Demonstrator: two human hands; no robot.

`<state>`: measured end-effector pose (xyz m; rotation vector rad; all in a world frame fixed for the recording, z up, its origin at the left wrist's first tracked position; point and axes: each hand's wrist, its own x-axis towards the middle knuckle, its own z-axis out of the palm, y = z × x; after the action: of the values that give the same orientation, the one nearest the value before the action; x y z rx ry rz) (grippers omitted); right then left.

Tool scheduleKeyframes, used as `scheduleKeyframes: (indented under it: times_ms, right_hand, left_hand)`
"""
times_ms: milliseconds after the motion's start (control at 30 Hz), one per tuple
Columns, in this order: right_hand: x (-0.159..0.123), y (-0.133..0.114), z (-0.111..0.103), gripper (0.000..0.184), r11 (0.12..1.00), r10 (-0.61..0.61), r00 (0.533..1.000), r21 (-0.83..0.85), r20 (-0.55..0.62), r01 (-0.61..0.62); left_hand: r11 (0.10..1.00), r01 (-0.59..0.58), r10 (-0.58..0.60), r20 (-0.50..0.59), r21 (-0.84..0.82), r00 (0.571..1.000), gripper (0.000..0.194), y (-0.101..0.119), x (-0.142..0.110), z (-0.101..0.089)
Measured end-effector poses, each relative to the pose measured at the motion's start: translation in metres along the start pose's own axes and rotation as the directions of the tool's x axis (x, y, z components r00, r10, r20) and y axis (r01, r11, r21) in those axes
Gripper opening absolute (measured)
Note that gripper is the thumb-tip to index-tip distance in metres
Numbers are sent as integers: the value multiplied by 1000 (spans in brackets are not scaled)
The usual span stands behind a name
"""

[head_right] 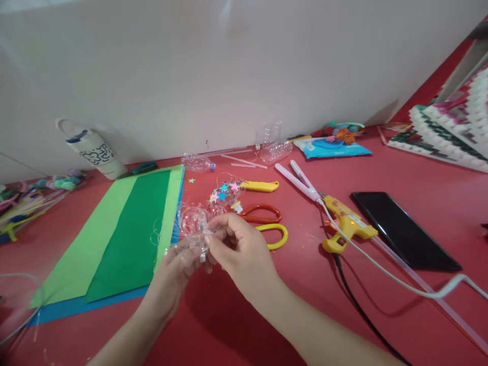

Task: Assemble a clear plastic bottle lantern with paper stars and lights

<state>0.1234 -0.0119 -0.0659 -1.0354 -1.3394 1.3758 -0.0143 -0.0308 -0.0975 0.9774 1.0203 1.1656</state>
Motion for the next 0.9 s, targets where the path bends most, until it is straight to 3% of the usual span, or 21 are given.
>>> scheduleKeyframes:
  times_ms: [233,433,600,767,900]
  right_hand:
    - [0,3,-1,5,999,-48,999,-5,-16,48]
    - [-1,3,1,11,994,-109,994,8,17,109]
    - [-1,6,-1,10,968,-192,981,-160,12,191]
    - [-2,10,-4,9,840,-325,946,-454,19,297]
    - [-2,16,-5,9,632,-487,869,-650,89,421]
  left_hand:
    - [998,-9,11,-24,69,1000,14,2,0,1]
    - [994,56,-56,2,-90,998,17,2,0,4]
    - [981,132,-128,41,-141,991,20,2,-1,5]
    - [975,146,-141,38,-168,989,26,1,-1,5]
    - [978,146,-140,53,-146,989,26,2,-2,5]
